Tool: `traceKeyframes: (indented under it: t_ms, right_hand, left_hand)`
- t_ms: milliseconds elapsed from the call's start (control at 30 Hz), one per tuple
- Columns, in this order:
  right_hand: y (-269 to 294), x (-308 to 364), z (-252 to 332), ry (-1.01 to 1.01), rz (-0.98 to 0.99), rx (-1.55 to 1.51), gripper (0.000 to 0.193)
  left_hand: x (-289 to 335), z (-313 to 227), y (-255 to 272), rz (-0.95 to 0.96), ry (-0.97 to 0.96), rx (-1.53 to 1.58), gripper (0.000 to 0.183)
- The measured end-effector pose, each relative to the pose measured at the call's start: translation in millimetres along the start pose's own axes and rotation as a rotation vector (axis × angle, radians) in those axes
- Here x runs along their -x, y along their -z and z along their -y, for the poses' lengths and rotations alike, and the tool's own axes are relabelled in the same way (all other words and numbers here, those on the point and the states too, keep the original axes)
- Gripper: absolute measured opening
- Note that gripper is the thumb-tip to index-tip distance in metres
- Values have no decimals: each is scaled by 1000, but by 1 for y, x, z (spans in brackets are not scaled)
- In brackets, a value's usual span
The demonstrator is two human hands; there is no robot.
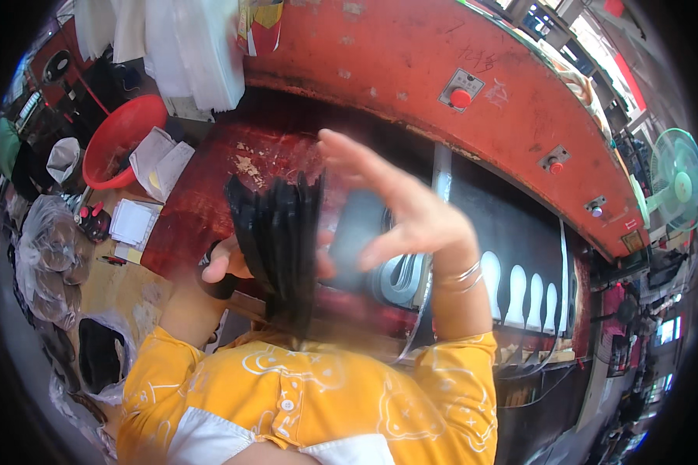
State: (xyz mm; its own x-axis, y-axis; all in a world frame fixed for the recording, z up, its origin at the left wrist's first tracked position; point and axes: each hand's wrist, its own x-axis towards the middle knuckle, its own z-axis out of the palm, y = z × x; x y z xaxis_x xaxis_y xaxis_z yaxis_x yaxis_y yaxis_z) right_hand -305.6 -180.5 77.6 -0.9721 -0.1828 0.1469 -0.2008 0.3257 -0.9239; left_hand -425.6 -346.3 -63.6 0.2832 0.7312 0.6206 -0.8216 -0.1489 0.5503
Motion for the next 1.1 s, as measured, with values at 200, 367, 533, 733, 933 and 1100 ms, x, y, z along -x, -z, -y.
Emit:
traceKeyframes:
  t_ms: [200, 367, 533, 733, 933, 1100]
  right_hand:
    - [-36, -2, -10, 303, -177, 274, 114]
    - [-40, -23, -15, 261, -103, 460, 116]
    - [-38, -33, -25, 272, -166, 452, 96]
    - [-39, -39, -9, 273, -135, 457, 91]
    - [-47, -43, -3, 285, -150, 735, 61]
    - [-49, -47, -2, 328, -71, 829, 47]
  left_hand:
    - [13, -25, -11, -211, 113, -199, 113]
    - [12, -33, 13, -204, -3, -444, 105]
    - [13, -38, 14, -311, 156, -306, 95]
    - [3, -33, 12, -459, 65, -228, 82]
    - [-16, -28, 21, -67, -183, -283, 88]
    - [-22, -17, 33, 143, -371, -301, 82]
